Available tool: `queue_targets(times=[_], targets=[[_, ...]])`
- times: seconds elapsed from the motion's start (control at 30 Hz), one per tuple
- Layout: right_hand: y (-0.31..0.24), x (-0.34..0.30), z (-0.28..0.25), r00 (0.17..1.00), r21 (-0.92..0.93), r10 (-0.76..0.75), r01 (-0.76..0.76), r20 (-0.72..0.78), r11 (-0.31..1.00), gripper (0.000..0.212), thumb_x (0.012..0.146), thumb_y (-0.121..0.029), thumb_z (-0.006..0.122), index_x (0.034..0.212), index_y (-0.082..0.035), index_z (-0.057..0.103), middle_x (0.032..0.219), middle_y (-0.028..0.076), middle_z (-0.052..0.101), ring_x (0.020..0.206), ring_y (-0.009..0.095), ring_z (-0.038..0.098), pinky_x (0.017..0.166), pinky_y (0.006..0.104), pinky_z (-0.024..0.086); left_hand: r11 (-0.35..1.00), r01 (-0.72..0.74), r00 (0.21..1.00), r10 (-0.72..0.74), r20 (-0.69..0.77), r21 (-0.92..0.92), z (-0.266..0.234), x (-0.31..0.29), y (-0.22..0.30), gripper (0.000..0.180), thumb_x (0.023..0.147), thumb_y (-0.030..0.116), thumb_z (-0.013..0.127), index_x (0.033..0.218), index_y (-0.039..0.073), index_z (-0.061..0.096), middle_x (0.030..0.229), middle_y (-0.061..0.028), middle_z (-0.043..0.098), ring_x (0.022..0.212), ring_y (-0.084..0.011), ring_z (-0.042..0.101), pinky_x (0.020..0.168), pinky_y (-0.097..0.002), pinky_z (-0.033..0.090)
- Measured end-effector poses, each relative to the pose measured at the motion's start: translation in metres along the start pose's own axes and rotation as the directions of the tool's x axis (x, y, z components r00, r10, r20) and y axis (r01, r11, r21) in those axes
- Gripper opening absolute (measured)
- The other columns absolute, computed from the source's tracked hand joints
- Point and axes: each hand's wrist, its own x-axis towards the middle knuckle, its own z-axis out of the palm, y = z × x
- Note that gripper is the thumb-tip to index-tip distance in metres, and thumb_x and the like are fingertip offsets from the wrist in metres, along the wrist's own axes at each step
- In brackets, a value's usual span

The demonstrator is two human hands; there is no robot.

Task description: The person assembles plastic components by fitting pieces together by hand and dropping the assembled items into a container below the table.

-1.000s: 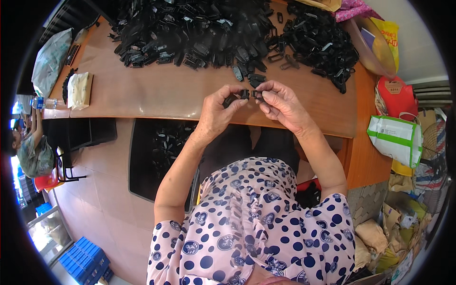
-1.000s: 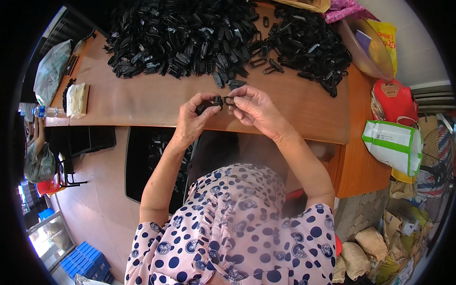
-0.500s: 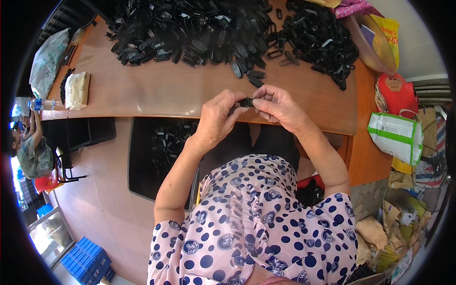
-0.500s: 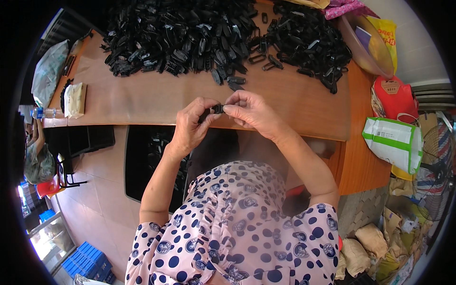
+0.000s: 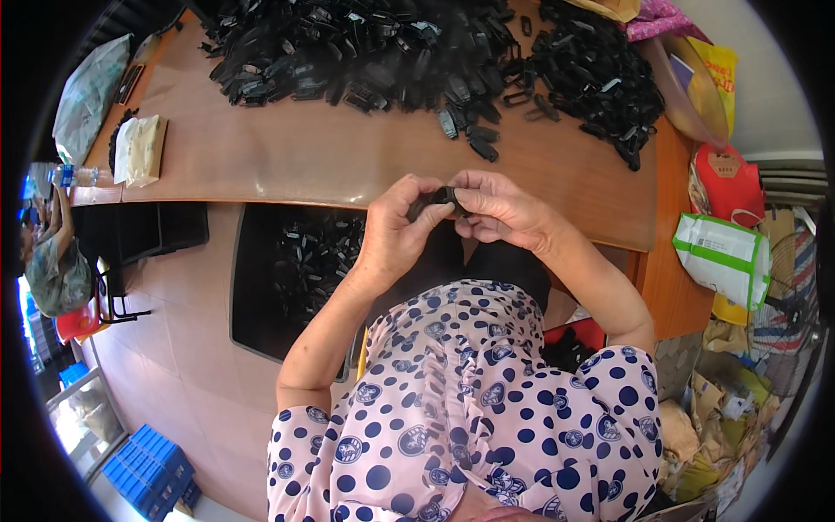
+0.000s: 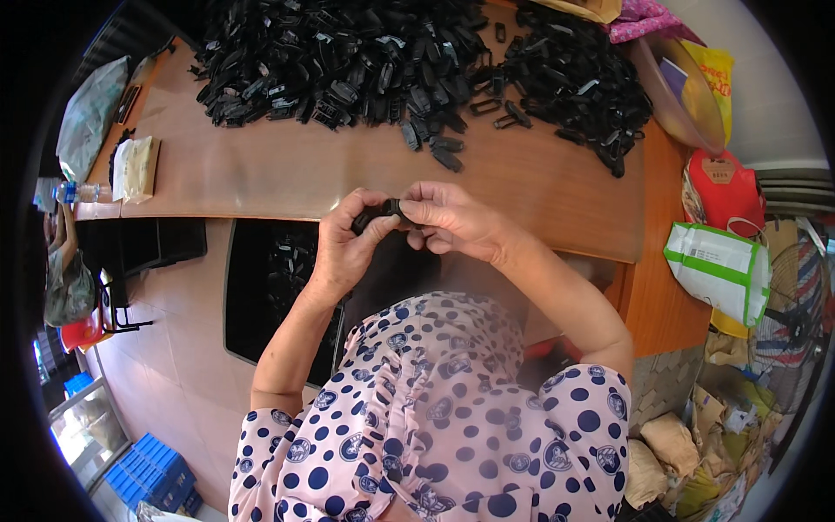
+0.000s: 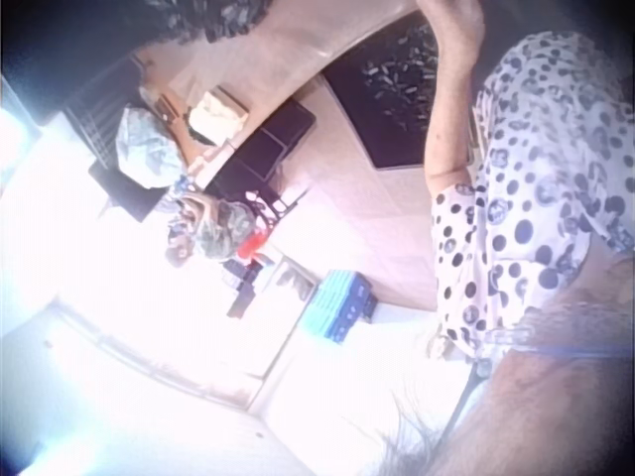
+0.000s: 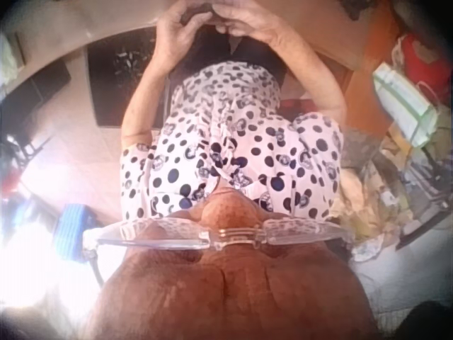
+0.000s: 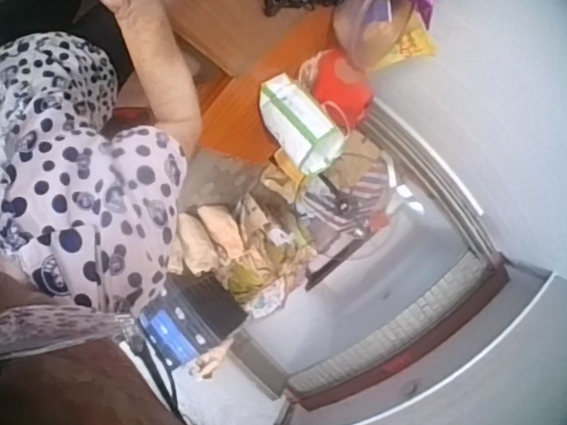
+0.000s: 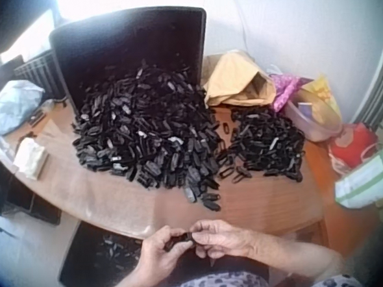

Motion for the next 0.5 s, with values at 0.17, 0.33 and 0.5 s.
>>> queue_targets(times=[0.17,0.33,0.5], targets=[[0.007,0.002,0.016,0.973,-0.035,-0.062,0.072,0.222,0.997,0.056,0.094,-0.048,0.049,0.127,-0.004,0.041,0.102,0.014,0.055,0.08,0.019,0.062,0.045,0.0181,0.044,0.906,0.032,0.998,-0.05,-0.03,-0.422,-0.008,-0.005,-0.002,0.016,0.081,0.008,0.071,0.095,0.003,0.066,0.123,-0.0109,0.047,0.092,-0.0165,0.054,0.073,-0.0265,0.049],[0.015,0.007,0.021,0.901,0.004,-0.144,0.156,0.41,0.988,0.064,0.093,-0.05,0.048,0.134,-0.003,0.037,0.105,0.014,0.055,0.081,0.02,0.063,0.05,0.0193,0.048,0.816,0.107,0.994,-0.109,0.031,-0.568,-0.008,-0.015,-0.014,0.02,0.077,0.015,0.076,0.094,0.008,0.068,0.137,-0.0127,0.037,0.112,-0.0222,0.047,0.091,-0.0361,0.045],[0.03,0.012,0.013,0.906,-0.231,-0.246,0.336,0.345,0.913,0.056,0.091,-0.044,0.057,0.122,0.001,0.048,0.088,0.01,0.06,0.071,0.012,0.059,0.053,0.0181,0.046,0.77,0.076,0.997,-0.043,0.067,-0.633,-0.004,-0.021,-0.012,0.024,0.075,0.019,0.077,0.094,0.008,0.069,0.14,-0.0134,0.035,0.119,-0.0272,0.044,0.099,-0.0431,0.039]])
